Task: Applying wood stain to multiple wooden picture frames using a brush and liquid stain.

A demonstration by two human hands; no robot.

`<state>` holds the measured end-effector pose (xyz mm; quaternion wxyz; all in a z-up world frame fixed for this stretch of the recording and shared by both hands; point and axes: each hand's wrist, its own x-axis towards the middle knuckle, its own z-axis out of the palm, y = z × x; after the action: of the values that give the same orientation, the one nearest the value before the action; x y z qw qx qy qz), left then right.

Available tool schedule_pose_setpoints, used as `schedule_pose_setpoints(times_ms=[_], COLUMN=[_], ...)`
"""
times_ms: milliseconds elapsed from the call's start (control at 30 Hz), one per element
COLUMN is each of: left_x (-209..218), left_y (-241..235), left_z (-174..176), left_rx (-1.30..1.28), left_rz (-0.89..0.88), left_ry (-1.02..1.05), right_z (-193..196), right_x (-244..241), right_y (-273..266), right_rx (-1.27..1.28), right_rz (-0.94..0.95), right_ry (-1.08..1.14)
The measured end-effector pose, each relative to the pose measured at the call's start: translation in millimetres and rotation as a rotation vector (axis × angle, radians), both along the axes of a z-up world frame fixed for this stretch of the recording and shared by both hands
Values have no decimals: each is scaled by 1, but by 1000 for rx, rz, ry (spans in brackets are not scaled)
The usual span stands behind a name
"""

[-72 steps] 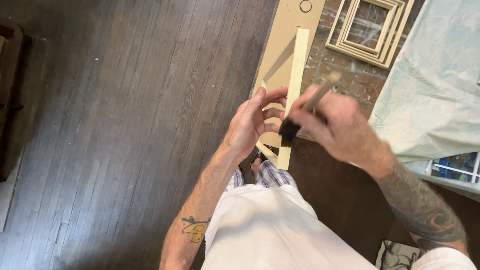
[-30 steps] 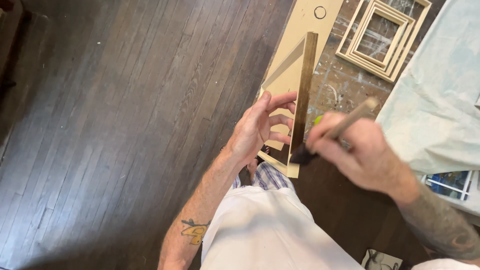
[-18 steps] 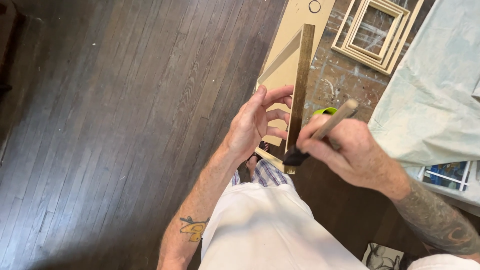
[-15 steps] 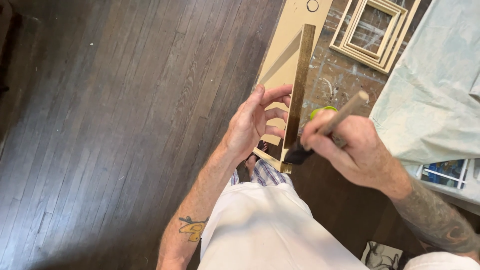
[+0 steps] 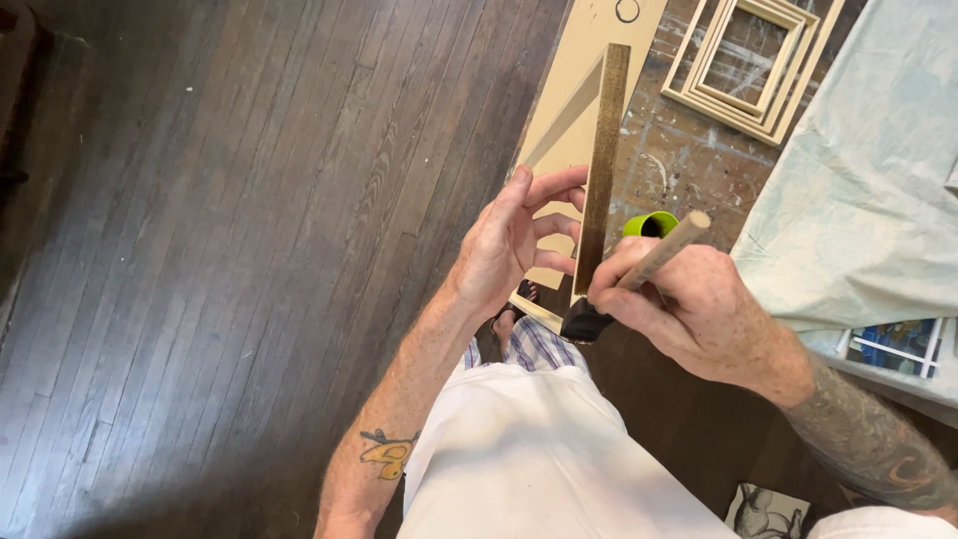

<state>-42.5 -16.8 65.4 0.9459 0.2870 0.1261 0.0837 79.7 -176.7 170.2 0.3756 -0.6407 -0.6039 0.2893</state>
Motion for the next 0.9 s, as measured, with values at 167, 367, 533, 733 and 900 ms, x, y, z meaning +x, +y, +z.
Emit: schedule_pose_setpoints(times_ms=[167,367,533,733,900], left_x=[1,2,3,4,5], left_y=[1,3,5,6,8], left_z=[0,0,-4,-3,-3], left_rx=[2,-4,-8,-19,-18], left_rz=[1,4,-1,-8,-11], left_ry=[2,0,8,2,6], right_z=[2,0,2,5,6], right_x=[-2,0,3,2,5], right_y=[-1,-1,-3,12,5], right_rx=[21,39,64,64,51], right_rz=[16,-10,-21,41,-10], right_ry=[5,-6,-15,-28,9])
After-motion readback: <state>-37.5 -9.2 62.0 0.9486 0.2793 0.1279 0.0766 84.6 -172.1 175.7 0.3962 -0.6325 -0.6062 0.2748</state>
